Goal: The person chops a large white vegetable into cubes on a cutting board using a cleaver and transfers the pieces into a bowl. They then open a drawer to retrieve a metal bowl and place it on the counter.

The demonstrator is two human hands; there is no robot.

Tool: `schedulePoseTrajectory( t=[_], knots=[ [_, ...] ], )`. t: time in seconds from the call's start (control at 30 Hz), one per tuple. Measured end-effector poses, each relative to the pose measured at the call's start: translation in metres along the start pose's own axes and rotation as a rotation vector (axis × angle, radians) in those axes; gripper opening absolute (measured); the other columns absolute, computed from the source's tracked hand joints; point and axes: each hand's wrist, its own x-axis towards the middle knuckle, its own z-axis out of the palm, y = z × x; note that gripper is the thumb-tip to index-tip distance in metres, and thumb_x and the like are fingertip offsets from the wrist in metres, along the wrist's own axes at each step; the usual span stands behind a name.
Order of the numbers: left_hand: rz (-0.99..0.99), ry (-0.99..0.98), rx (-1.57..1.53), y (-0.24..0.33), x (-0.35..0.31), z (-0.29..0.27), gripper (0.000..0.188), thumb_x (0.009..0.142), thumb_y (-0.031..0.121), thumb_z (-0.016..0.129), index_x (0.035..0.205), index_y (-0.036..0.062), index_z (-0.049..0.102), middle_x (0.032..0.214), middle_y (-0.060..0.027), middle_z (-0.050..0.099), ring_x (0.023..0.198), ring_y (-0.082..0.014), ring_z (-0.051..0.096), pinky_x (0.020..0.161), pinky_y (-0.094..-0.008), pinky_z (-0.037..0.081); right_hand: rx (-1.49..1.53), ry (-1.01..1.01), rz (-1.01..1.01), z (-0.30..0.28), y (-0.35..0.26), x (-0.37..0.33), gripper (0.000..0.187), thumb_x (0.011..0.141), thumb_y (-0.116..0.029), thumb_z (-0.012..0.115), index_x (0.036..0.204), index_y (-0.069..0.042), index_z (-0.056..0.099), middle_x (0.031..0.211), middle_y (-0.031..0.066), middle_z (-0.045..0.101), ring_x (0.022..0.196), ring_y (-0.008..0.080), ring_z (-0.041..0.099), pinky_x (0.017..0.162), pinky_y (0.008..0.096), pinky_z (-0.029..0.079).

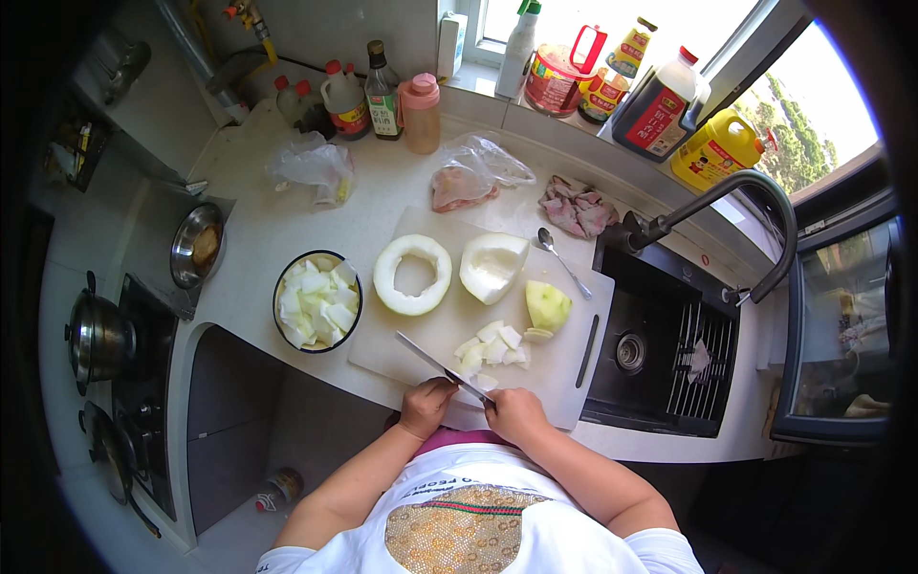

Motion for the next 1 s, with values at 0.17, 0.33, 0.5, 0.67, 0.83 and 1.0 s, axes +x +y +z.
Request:
schedulePoseTrajectory(
  t=[0.17,0.33,0.5,0.67,0.83,1.0],
  knots=[
    [-0.011,-0.016,0.032,0.002,-0.001,0.000,0.012,0.074,0.001,0.070,0.084,0.0077,0.071,0.084,-0.0100,0.069,0.071,-0.0271,0.068,0.063,-0.0351,0.055,0.011,0.023,-0.007,0.012,-0.003,0.011,0.018,0.081,-0.020,0.058,0.086,-0.010,0.072,0.077,0.0203,0.067,0.074,0.0400,0.065,0.073,0.0494,0.053],
    [-0.029,-0.029,0.048,0.006,0.001,-0.001,0.013,0.074,0.001,0.069,0.084,0.0079,0.070,0.084,-0.0091,0.069,0.072,-0.0272,0.067,0.063,-0.0356,0.055,0.010,0.038,0.026,0.019,-0.017,0.031,0.018,0.080,-0.020,0.060,0.083,-0.007,0.072,0.078,0.0215,0.067,0.075,0.0397,0.065,0.073,0.0488,0.053],
    [-0.012,-0.031,0.069,0.006,0.003,0.000,0.012,0.073,0.001,0.069,0.083,0.0076,0.069,0.086,-0.0093,0.068,0.073,-0.0275,0.067,0.063,-0.0360,0.055,0.104,0.094,-0.009,0.009,-0.001,0.036,0.016,0.078,-0.020,0.061,0.080,-0.008,0.071,0.075,0.0203,0.066,0.074,0.0398,0.064,0.070,0.0485,0.052],
    [0.023,-0.042,0.085,0.006,0.006,0.001,0.010,0.073,0.001,0.069,0.081,0.0070,0.068,0.084,-0.0093,0.067,0.072,-0.0282,0.066,0.063,-0.0359,0.054,0.137,0.086,0.054,-0.023,0.008,0.011,0.016,0.079,-0.019,0.059,0.085,-0.010,0.071,0.078,0.0189,0.067,0.076,0.0394,0.065,0.074,0.0486,0.053],
    [-0.032,-0.048,0.027,0.013,0.015,0.001,0.009,0.074,0.006,0.072,0.082,0.0084,0.067,0.083,-0.0086,0.066,0.068,-0.0264,0.066,0.059,-0.0349,0.054,0.249,0.164,0.085,-0.027,0.015,0.000,0.014,0.079,-0.017,0.060,0.084,-0.009,0.071,0.072,0.0186,0.065,0.070,0.0388,0.063,0.069,0.0471,0.051],
    [-0.149,-0.026,-0.103,0.043,0.047,0.015,0.011,0.076,0.008,0.072,0.086,0.0087,0.067,0.080,-0.0092,0.065,0.059,-0.0228,0.064,0.054,-0.0326,0.052,0.310,0.326,0.005,-0.025,0.013,0.005,0.014,0.081,-0.017,0.062,0.080,-0.005,0.069,0.063,0.0201,0.061,0.059,0.0384,0.060,0.059,0.0442,0.048]
  ],
)
